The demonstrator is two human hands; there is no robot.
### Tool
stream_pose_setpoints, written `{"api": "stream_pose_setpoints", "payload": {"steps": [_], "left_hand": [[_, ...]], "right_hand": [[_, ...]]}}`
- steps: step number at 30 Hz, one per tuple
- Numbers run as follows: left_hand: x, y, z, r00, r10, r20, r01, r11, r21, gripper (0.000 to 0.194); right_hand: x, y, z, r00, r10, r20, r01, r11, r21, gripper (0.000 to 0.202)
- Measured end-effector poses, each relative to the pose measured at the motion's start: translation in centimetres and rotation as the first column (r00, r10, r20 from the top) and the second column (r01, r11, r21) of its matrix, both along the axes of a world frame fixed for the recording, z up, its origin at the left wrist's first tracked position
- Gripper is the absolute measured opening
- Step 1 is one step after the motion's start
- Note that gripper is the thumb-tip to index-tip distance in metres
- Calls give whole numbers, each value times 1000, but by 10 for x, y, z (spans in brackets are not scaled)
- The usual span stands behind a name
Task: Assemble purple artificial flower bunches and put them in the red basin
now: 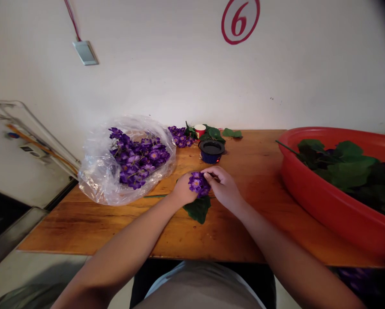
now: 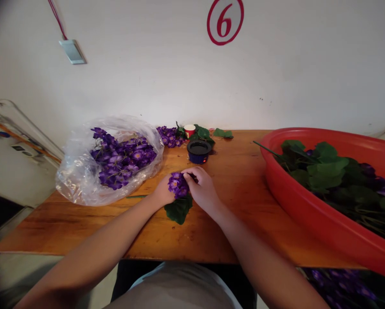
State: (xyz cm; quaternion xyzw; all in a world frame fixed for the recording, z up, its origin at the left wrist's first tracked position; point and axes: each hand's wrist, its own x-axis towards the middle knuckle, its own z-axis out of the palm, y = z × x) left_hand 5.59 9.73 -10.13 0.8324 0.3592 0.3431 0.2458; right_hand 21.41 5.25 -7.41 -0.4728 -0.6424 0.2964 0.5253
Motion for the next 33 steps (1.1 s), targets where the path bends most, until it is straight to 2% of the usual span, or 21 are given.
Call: {"api": "stream_pose_setpoints", "payload": {"steps": [4, 7, 9, 11, 13, 17, 19, 22, 25, 27, 29, 33], "left_hand": [[-2, 2, -3, 992, -2, -123, 19, 990, 138, 10], [-4, 6, -8, 978, -26, -205, 60, 985, 162, 12], [-4, 8, -12, 977, -35, -213, 73, 982, 172, 13], [-4, 9, -14, 983, -31, -180, 65, 980, 189, 11], [-2, 9, -13, 989, -41, -140, 68, 979, 194, 8], [1, 6, -1, 991, -82, -106, 99, 981, 169, 10], [1, 4, 9, 992, -88, -89, 101, 984, 146, 9], [-1, 2, 25, 998, -24, -50, 31, 988, 149, 6], [-3, 1, 32, 996, 24, -83, -7, 979, 202, 15], [-1, 0, 30, 990, 15, -138, 14, 978, 207, 9], [1, -1, 25, 985, 23, -173, 7, 986, 169, 6], [3, -1, 17, 977, 78, -199, -63, 995, 83, 14]], "right_hand": [[0, -16, 17, 975, 88, 206, -119, 982, 144, 37], [1, -20, 20, 910, 138, 390, -227, 955, 191, 54], [2, -17, 15, 869, 107, 482, -253, 935, 248, 49], [3, -11, 9, 852, 52, 521, -251, 914, 319, 35], [4, -6, 3, 860, 6, 510, -229, 898, 376, 27], [6, 0, -1, 928, -6, 373, -164, 893, 420, 29], [9, 2, 0, 968, -5, 251, -99, 912, 398, 24], [13, 7, 1, 996, -62, 71, 36, 946, 321, 11], [15, 13, -2, 996, -81, 32, 71, 966, 248, 9], [14, 14, -4, 992, -73, 104, 44, 966, 254, 10], [10, 13, -6, 965, -92, 245, 12, 952, 307, 17], [6, 4, -2, 811, -150, 565, -117, 906, 408, 41]]}}
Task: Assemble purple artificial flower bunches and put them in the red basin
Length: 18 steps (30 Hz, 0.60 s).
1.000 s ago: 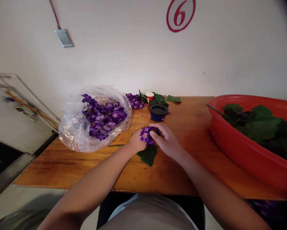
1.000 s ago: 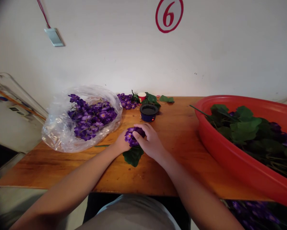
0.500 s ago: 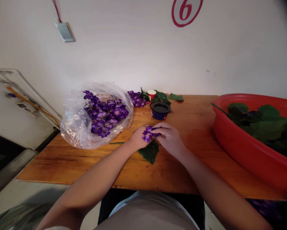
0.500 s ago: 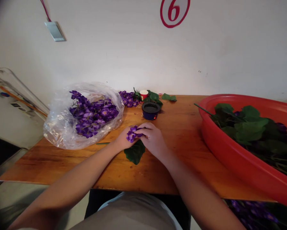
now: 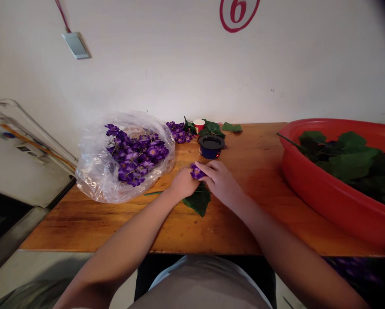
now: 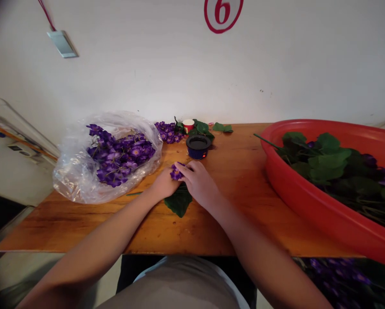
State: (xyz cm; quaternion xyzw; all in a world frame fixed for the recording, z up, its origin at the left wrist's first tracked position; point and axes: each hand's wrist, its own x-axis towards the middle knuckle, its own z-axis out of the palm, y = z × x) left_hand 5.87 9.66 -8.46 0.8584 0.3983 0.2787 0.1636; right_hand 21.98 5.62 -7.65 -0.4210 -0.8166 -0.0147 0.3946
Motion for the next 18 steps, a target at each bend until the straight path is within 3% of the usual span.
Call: {"api": "stream_pose_setpoints", "payload": {"steps": [3, 6, 9, 11, 12, 15, 16, 18], "left_hand": [[-1, 2, -3, 999, -8, -53, 9, 1000, 7, 16], [-2, 4, -4, 996, -52, -73, 54, 998, 29, 18], [-3, 5, 0, 994, -98, -54, 100, 995, 25, 15], [-5, 3, 8, 997, -76, -17, 77, 994, 76, 5], [-7, 2, 14, 999, -36, 29, 31, 989, 142, 8], [-16, -6, 33, 963, 82, 258, -176, 913, 368, 31], [-19, -8, 39, 945, 82, 317, -211, 894, 396, 26], [-24, -13, 47, 944, 26, 330, -156, 915, 373, 11]], "right_hand": [[0, -6, 2, 983, 22, 181, -36, 997, 73, 42], [0, -7, 0, 975, 52, 214, -74, 993, 96, 34], [3, -4, -2, 994, 89, 55, -95, 990, 108, 29], [6, -1, 0, 985, 94, -146, -80, 992, 96, 28], [8, 1, 1, 960, 77, -270, -59, 996, 73, 25], [17, 10, 4, 782, -55, -621, 13, 997, -71, 10], [20, 13, 5, 699, -100, -708, 15, 992, -126, 8], [25, 19, 5, 539, -158, -827, -29, 978, -206, 12]]}}
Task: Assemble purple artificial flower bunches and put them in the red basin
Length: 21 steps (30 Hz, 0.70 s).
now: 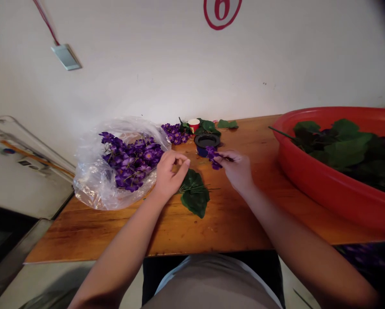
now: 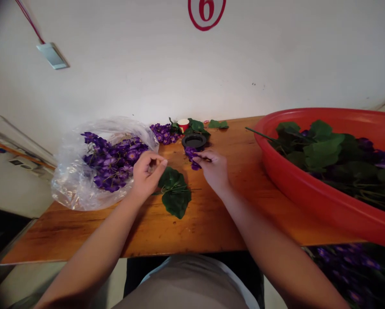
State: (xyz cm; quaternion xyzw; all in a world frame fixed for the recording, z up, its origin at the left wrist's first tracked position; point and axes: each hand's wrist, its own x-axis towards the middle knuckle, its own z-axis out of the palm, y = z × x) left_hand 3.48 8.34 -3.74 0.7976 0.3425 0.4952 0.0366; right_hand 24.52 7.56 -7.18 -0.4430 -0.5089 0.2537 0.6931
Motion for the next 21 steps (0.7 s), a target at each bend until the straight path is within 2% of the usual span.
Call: {"api": "stream_pose_setpoints", "payload": {"steps": [2, 3, 5, 7, 12, 16, 19, 21], "left_hand": [[-2, -3, 4, 978, -141, -155, 124, 986, -113, 11], [-2, -4, 5, 940, -212, -268, 167, 969, -181, 12], [0, -4, 4, 830, -290, -476, 174, 946, -273, 13], [2, -3, 1, 756, -282, -591, 122, 947, -296, 13], [5, 1, -10, 713, -277, -645, 77, 944, -320, 15], [7, 4, -20, 673, -219, -706, 55, 967, -248, 19], [12, 7, -28, 719, -153, -678, 47, 984, -173, 21], [16, 9, -35, 765, -122, -632, 35, 988, -148, 23]], "right_hand": [[4, 5, 0, 991, 34, -131, -42, 998, -52, 16], [5, 6, -1, 986, 43, -159, -55, 996, -72, 17], [7, 9, -1, 986, 34, -163, -51, 993, -103, 21], [8, 10, -1, 990, 11, -142, -28, 993, -114, 23], [10, 11, 0, 988, 33, -151, -59, 984, -168, 26], [14, 12, 0, 987, 50, -151, -80, 978, -195, 28], [20, 20, 6, 999, 17, -37, -24, 981, -193, 30], [25, 30, 15, 992, -35, 122, 55, 985, -166, 27]]}}
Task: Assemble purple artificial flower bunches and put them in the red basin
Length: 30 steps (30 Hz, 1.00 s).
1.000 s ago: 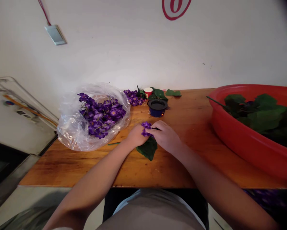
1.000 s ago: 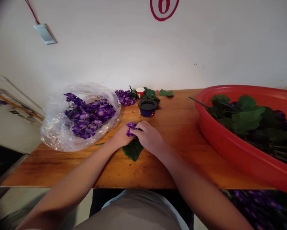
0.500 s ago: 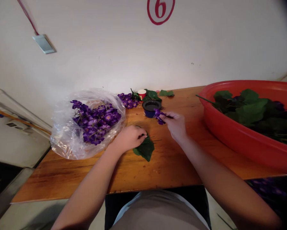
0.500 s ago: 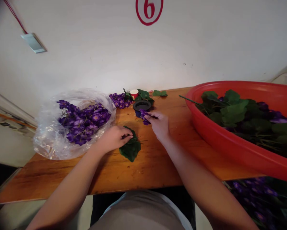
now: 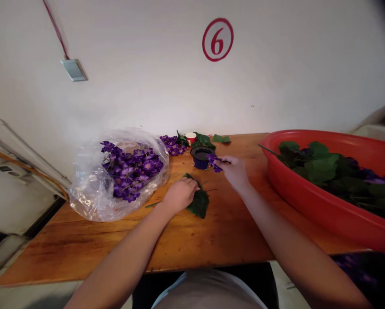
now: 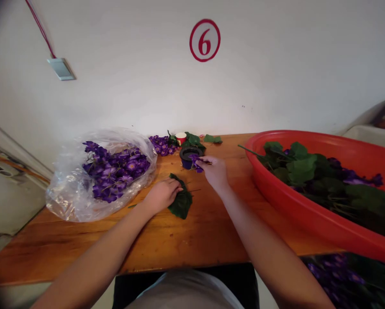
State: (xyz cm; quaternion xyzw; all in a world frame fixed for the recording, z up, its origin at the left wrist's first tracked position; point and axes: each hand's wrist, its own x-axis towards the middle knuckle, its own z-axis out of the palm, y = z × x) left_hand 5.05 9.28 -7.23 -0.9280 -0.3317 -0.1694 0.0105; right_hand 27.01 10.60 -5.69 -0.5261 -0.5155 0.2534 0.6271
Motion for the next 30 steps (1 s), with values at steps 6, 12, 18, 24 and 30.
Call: {"api": "stream_pose_setpoints", "payload": {"steps": [6, 12, 18, 24, 30], "left_hand": [[5, 10, -19, 973, 72, 218, -45, 991, -129, 22], [0, 16, -23, 961, 35, 275, 18, 982, -190, 21], [0, 20, -25, 957, 32, 288, 26, 980, -196, 22], [1, 20, -25, 955, 54, 291, 8, 978, -210, 22], [0, 20, -23, 959, 74, 275, -12, 975, -222, 24]], "right_hand": [[5, 48, 39, 822, -111, 559, 37, 989, 142, 10], [2, 88, 37, 731, -127, 671, 18, 986, 166, 9], [6, 101, 25, 664, -102, 740, 17, 992, 122, 10], [6, 101, 25, 699, -81, 710, 49, 997, 66, 8], [9, 99, 28, 769, -113, 629, 63, 993, 101, 10]]}}
